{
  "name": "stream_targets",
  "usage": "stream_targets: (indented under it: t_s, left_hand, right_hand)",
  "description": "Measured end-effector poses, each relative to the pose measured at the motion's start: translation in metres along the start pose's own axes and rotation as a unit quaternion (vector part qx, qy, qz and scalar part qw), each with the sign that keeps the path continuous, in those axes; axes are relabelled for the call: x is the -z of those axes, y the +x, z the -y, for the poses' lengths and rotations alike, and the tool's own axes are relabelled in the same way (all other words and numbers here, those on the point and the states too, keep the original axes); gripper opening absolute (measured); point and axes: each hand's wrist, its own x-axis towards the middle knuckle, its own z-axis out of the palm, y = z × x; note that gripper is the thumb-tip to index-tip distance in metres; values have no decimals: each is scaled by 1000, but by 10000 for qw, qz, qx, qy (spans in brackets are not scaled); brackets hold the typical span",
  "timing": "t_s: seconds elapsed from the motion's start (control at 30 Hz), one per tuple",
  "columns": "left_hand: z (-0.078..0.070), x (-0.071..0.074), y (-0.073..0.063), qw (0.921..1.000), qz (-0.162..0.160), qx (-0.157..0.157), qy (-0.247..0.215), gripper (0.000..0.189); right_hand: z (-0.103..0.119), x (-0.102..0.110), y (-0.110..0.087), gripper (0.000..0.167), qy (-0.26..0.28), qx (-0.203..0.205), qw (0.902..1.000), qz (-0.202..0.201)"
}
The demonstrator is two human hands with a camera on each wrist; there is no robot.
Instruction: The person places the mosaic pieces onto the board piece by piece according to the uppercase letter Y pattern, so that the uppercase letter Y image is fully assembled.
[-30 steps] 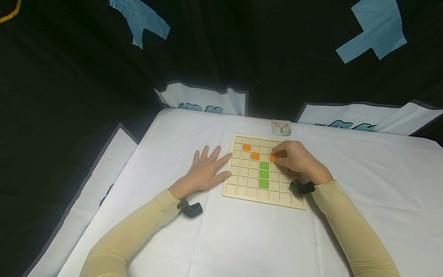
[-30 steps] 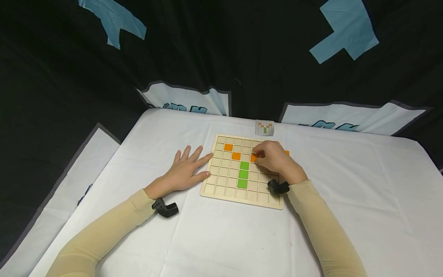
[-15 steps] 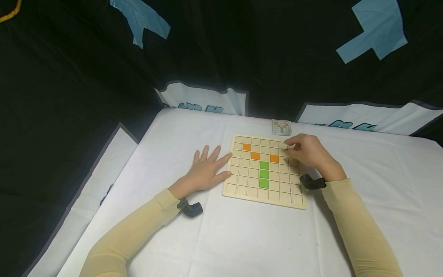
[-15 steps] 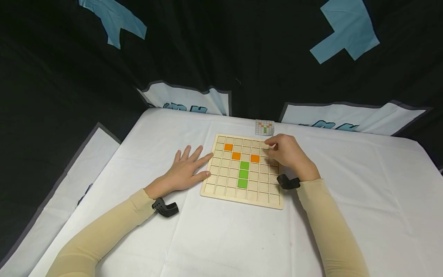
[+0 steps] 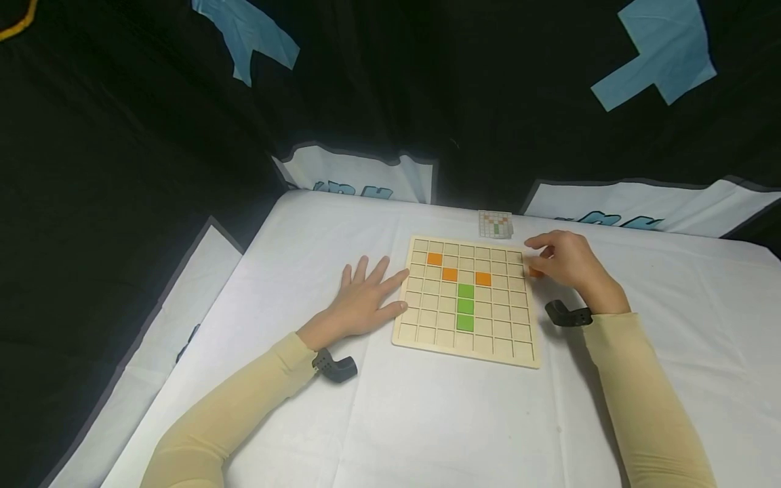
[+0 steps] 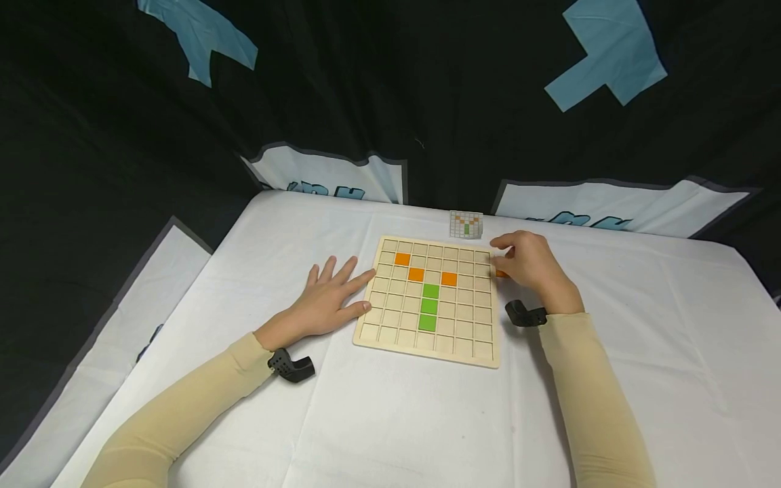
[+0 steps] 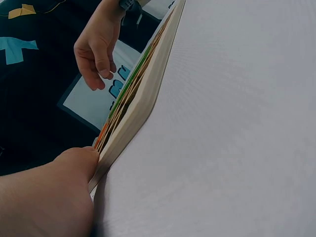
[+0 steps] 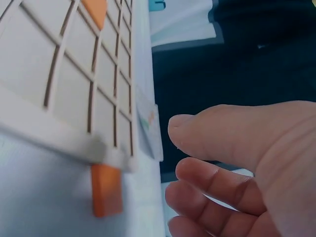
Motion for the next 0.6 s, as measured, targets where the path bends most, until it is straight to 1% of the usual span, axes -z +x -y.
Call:
stream_targets:
  t_s: [0.27,0.43,0.6]
  left_hand:
    - [-1,-1,1,10000,-12,-32,20,68]
    - [-1,-1,2,10000,13,-1,45,68]
    - [-1,0,1,10000,36,23,46,69]
  right_hand:
    - [-16,-3,3,42,-9,-331,9993,173]
    - [-23,-5,3,43,12,-380,9990,250]
    - [-26,-8,2,42,17,-379,9988,313]
